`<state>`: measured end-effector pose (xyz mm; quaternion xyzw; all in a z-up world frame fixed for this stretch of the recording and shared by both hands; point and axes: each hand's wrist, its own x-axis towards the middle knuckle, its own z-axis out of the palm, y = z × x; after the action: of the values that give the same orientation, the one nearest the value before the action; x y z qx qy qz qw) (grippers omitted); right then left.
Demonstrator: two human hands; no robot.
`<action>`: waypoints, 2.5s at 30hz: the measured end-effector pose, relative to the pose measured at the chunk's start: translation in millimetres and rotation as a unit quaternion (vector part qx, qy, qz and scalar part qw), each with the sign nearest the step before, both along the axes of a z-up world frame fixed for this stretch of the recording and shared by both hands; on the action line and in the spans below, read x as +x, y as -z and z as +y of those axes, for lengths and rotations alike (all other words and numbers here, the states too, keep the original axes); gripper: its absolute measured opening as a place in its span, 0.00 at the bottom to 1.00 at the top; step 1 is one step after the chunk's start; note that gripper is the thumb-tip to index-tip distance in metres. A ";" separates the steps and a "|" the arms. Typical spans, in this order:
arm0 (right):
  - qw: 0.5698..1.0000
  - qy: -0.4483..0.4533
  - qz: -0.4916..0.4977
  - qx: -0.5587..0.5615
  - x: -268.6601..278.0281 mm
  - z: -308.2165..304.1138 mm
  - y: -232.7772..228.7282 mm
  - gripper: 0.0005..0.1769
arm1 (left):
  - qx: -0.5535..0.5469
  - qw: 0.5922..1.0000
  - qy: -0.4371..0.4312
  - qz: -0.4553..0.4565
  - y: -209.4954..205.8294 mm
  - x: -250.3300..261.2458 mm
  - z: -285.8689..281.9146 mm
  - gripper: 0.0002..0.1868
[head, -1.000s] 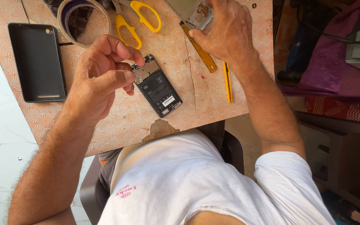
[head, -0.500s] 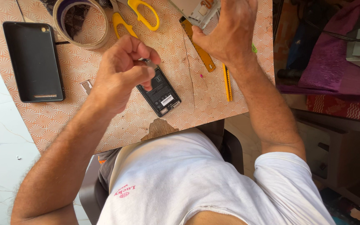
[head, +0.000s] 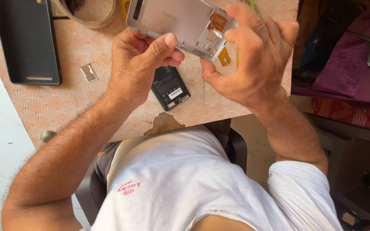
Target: The person applies adhesive tape to the metal frame of a disassembled smartphone. They use scissors to cut the tape and a ruler to smooth it down along the edges. The person then aligns the internal components with the frame, preparing to reassemble the device.
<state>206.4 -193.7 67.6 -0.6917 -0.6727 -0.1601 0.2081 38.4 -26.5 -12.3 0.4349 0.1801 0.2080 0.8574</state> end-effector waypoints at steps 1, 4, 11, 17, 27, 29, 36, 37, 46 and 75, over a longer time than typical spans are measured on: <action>1.000 -0.005 0.003 -0.001 -2.5 -0.4 -0.9 0.39 | 0.011 1.000 0.001 -0.004 0.5 -2.7 -1.2 0.14; 1.000 -0.021 0.001 0.003 -8.1 1.5 -3.3 0.40 | 0.020 1.000 -0.012 -0.013 -0.4 -8.2 -2.7 0.12; 0.995 -0.060 0.051 0.067 -15.7 2.6 3.4 0.36 | 0.025 0.999 -0.040 -0.026 -8.3 -19.7 0.5 0.11; 0.989 -0.064 0.117 0.063 -35.2 5.2 24.1 0.33 | 0.024 0.998 -0.052 -0.027 -6.3 -19.9 2.6 0.11; 0.990 -0.039 0.098 0.093 -43.7 16.0 28.4 0.32 | 0.019 0.996 -0.069 -0.054 -4.4 -20.7 -0.2 0.11; 0.987 -0.039 0.121 0.100 -43.2 15.9 31.4 0.33 | 0.018 0.996 -0.066 -0.056 -3.8 -21.3 -0.8 0.11; 0.981 -0.045 0.135 0.133 -41.1 19.2 38.6 0.38 | 0.017 0.996 -0.057 -0.068 -0.3 -22.1 -1.7 0.11; 0.981 -0.045 0.135 0.132 -41.3 19.4 38.7 0.38 | 0.020 0.996 -0.058 -0.069 0.6 -22.2 -1.6 0.11; 0.993 -0.010 0.063 0.101 -49.4 30.0 27.7 0.37 | 0.017 0.994 -0.070 -0.077 5.7 -21.7 -3.4 0.10; 0.978 -0.004 0.133 0.161 -53.6 30.1 47.3 0.37 | -0.027 0.992 -0.060 -0.111 2.4 -24.6 -1.3 0.10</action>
<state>152.8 -163.6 20.3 -0.6615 -0.6072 -0.1727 0.4049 13.8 -27.8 -14.8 0.3740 0.1152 0.3011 0.8696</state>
